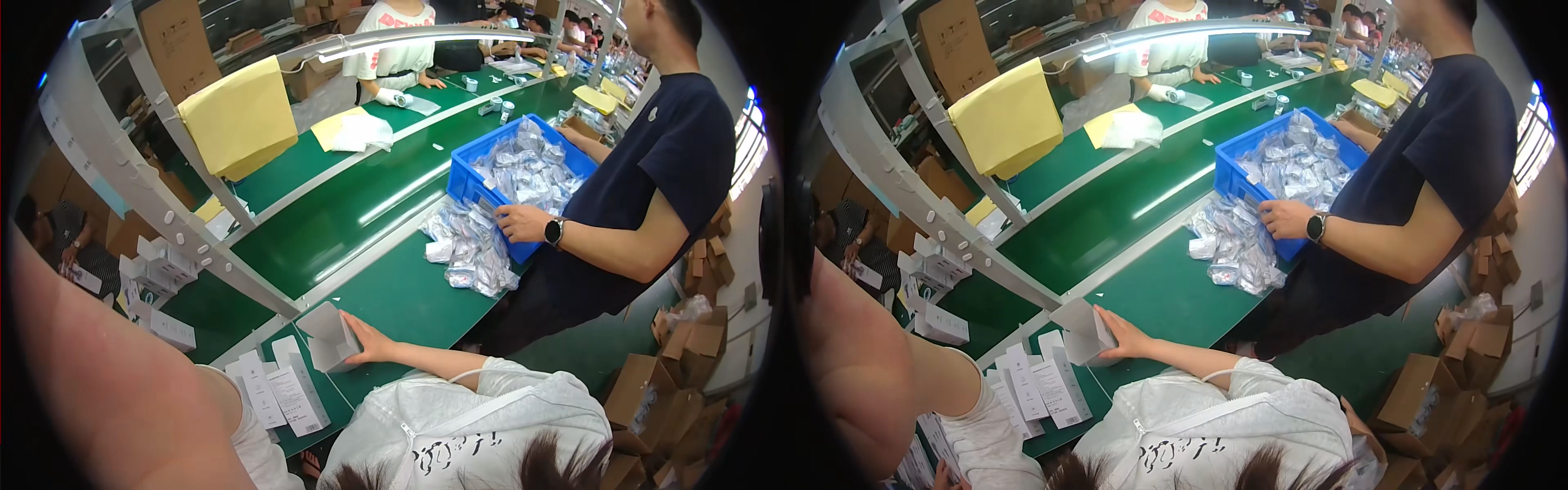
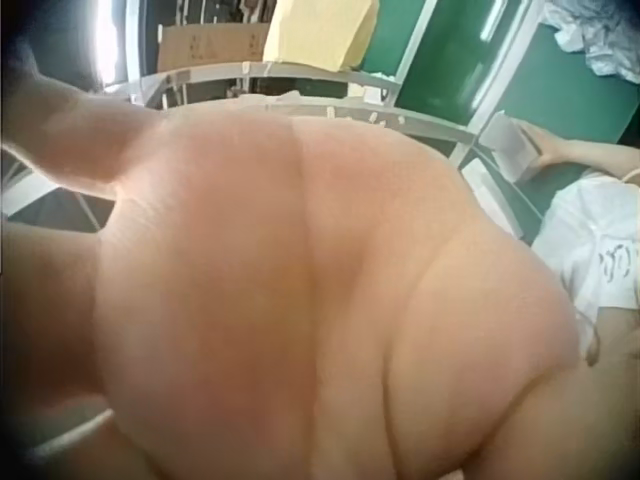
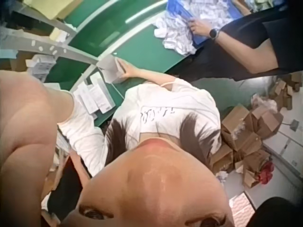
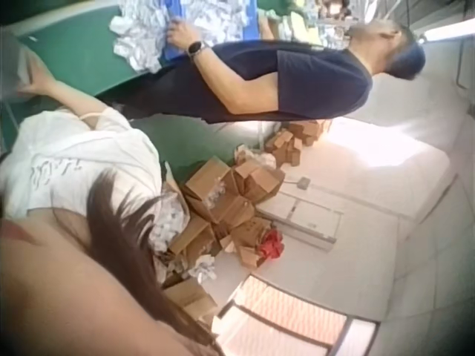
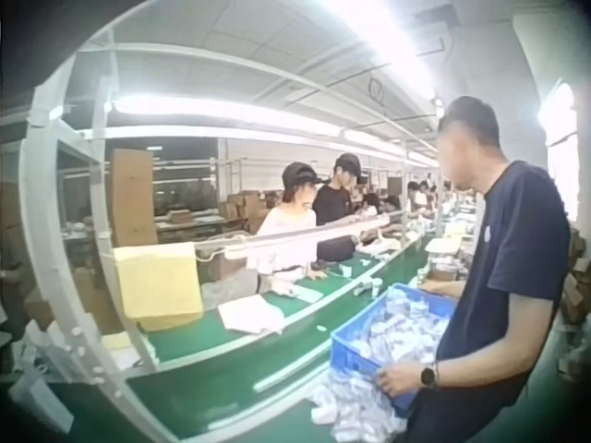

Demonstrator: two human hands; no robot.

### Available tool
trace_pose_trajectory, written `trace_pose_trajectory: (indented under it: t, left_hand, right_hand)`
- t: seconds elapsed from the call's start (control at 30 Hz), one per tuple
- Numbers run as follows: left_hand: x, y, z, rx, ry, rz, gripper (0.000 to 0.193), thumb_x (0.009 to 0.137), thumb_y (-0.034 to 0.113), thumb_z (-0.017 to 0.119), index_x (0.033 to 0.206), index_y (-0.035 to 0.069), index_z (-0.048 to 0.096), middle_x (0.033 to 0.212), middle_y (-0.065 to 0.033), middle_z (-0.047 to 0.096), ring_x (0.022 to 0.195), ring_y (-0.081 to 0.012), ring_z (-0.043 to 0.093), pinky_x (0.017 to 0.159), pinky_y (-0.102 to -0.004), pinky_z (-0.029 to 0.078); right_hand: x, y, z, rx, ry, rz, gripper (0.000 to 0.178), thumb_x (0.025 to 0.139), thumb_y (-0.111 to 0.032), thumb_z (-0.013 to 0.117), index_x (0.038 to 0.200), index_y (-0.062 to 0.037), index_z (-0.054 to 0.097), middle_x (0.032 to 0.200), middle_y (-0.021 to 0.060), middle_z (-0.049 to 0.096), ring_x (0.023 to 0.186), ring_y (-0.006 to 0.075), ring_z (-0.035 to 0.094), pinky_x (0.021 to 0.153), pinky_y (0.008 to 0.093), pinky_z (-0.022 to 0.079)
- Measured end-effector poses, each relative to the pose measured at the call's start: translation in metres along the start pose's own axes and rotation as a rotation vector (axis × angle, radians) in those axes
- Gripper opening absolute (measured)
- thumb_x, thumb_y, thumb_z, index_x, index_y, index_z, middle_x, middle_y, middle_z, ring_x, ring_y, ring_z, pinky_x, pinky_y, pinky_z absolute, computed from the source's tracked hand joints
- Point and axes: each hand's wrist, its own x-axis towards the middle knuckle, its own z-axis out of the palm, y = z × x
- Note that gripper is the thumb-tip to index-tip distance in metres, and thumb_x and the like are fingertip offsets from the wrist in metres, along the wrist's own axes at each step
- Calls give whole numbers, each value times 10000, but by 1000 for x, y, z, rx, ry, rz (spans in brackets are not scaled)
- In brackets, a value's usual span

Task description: The person packs wrapped items into individual product boxes, then unfolds and sets up empty cardboard boxes along the assembly line table.

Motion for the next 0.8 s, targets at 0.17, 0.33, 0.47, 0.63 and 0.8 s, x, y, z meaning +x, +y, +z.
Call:
trace_pose_trajectory:
  t: [0.17,0.33,0.47,0.63,0.8]
  left_hand:
    - [2,-11,-18,54,16,38,356,775,300,529,977,8,531,1064,-210,481,987,-320,467,920,-497,349]
    - [10,-23,-35,96,-12,72,353,773,304,533,970,11,532,1051,-205,485,976,-315,470,912,-493,355]
    - [29,-28,-40,168,-29,148,351,771,307,537,964,14,532,1041,-201,488,968,-311,472,906,-489,360]
    - [49,-32,-40,155,9,216,349,769,312,541,957,17,533,1029,-196,492,957,-306,475,898,-485,367]
    - [59,-31,-48,203,54,279,347,767,316,546,950,21,534,1016,-191,495,947,-302,478,889,-481,373]
  right_hand:
    - [-11,-19,-18,37,-80,-15,1023,622,-361,729,1372,-56,104,1398,161,178,1257,308,252,1028,391,226]
    - [6,-97,-97,199,65,-327,900,677,-343,676,1358,-46,168,1389,168,189,1249,312,259,1007,446,245]
    - [26,-247,-185,69,381,-914,536,785,-255,534,1236,-2,394,1252,226,404,1063,330,478,874,457,398]
    - [-35,-293,-199,216,334,-1219,480,798,-322,475,1166,-15,451,1172,186,476,966,314,522,828,427,411]
    - [11,-326,-180,438,34,-1468,570,800,-446,381,1191,-38,454,1183,151,478,1033,318,481,924,405,334]
